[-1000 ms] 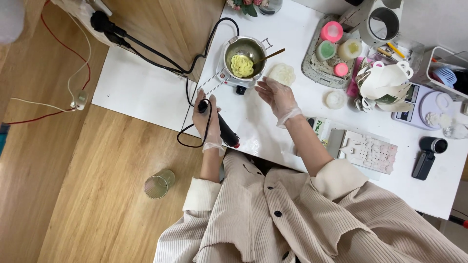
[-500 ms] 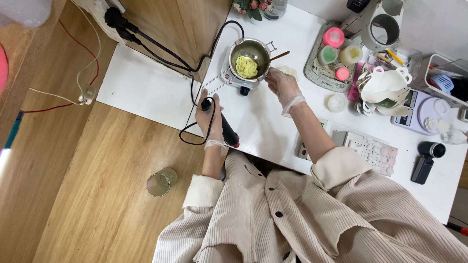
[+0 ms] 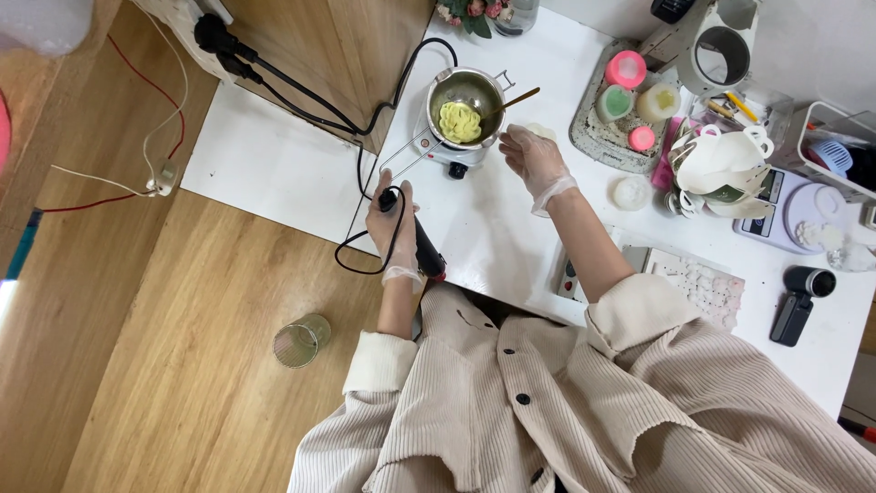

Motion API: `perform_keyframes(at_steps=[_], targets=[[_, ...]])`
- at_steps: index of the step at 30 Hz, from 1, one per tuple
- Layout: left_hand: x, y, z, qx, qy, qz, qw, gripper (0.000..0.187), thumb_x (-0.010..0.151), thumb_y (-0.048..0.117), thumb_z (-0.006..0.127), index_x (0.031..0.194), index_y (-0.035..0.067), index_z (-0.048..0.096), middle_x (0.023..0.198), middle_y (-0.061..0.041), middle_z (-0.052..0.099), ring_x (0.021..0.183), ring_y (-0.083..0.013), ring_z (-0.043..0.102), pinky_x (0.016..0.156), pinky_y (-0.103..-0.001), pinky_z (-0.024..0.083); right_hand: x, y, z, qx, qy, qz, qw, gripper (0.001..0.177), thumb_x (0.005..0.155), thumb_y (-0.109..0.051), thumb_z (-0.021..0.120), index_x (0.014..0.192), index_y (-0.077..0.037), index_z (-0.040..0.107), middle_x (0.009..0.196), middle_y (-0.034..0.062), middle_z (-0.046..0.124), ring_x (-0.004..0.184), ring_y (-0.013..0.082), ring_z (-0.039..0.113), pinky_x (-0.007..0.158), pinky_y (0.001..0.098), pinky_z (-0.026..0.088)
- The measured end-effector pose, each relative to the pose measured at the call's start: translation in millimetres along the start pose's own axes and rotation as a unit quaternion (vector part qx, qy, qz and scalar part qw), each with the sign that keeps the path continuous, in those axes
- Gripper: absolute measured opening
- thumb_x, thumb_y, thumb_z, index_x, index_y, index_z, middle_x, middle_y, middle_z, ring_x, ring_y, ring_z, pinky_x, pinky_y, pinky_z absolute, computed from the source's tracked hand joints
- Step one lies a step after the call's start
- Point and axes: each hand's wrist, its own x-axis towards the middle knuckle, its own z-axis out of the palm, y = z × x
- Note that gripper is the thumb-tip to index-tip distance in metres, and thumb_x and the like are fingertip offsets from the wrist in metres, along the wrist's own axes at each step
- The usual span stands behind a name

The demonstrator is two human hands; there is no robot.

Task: Use a heat gun to melt and smooth small wax pieces inside a mold.

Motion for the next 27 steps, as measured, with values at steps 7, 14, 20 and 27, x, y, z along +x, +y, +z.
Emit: perform_keyframes(at_steps=[7, 14, 20, 27], targets=[[-26, 9, -8, -0.023, -0.038, 0.048, 0.998, 0.046, 0.094, 0.020, 0.071, 0.137, 0.006, 0.062, 0.132, -0.003, 0.067, 0.080, -0.0077, 0.063, 0.074, -0.024, 0.057, -56, 6, -12, 0.021, 0.001, -0.065, 0.998, 0.049, 0.097, -0.029, 0.057, 0.139, -0.004, 0.058, 0.135, 0.0074, 0.066, 0.126, 0.0180, 0.063, 0.108, 0.0317, 0.048], [-112, 50, -26, -0.009, -0.062, 0.086, 0.994, 0.039, 0.097, 0.017, 0.069, 0.133, 0.003, 0.061, 0.134, -0.005, 0.064, 0.095, -0.0074, 0.063, 0.079, -0.024, 0.057, -222, -12, 21, -0.164, -0.032, -0.162, 0.973, 0.048, 0.105, -0.032, 0.056, 0.143, -0.003, 0.058, 0.137, 0.0120, 0.069, 0.125, 0.0199, 0.066, 0.112, 0.0358, 0.050], [-169, 66, -28, -0.081, -0.191, 0.058, 0.976, 0.029, 0.105, 0.027, 0.066, 0.115, -0.001, 0.067, 0.097, -0.005, 0.069, 0.081, -0.0120, 0.059, 0.076, -0.026, 0.051, -294, -4, 3, -0.292, -0.116, -0.184, 0.931, 0.044, 0.100, -0.020, 0.057, 0.141, -0.001, 0.055, 0.136, 0.0146, 0.066, 0.120, 0.0226, 0.067, 0.102, 0.0363, 0.055], [-209, 96, 5, -0.301, -0.328, -0.011, 0.895, 0.046, 0.108, 0.054, 0.059, 0.106, 0.008, 0.056, 0.092, -0.005, 0.056, 0.092, -0.0206, 0.057, 0.101, -0.043, 0.055, -333, -13, -69, -0.317, -0.055, -0.313, 0.894, 0.035, 0.103, -0.016, 0.062, 0.133, 0.001, 0.060, 0.131, 0.0149, 0.069, 0.119, 0.0241, 0.068, 0.102, 0.0365, 0.058]])
